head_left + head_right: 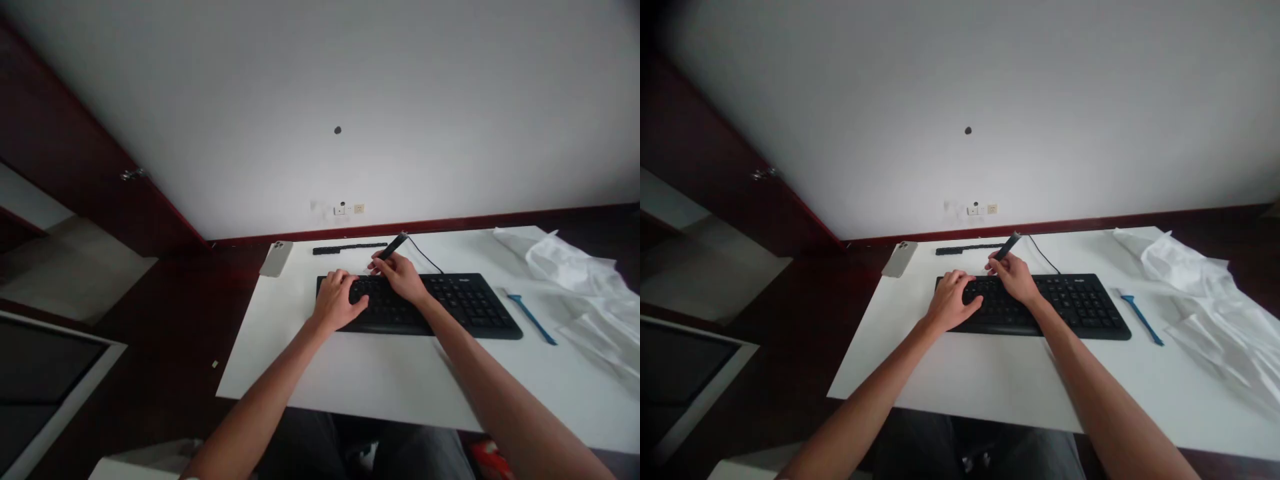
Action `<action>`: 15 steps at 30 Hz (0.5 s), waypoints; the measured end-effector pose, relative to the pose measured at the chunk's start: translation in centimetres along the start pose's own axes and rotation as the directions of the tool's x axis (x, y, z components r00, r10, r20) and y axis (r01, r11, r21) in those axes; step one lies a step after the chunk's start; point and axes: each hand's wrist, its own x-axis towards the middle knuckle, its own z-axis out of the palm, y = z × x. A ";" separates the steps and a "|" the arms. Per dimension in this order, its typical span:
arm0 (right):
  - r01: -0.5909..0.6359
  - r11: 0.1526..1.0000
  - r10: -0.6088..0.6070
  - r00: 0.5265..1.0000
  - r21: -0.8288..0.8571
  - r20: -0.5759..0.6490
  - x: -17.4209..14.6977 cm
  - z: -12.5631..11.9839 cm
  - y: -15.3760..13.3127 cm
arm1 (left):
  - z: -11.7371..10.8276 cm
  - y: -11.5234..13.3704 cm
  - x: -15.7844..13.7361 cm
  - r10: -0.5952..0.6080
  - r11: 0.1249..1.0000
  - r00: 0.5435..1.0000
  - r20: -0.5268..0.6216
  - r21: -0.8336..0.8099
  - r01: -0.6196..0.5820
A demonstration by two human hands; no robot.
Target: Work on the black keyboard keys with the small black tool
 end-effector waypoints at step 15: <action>0.028 0.988 -0.002 0.985 -0.150 0.171 -0.8 0.4 -1.0 | 0.5 -0.9 0.1 -0.011 0.986 0.999 0.051 -0.166 0.020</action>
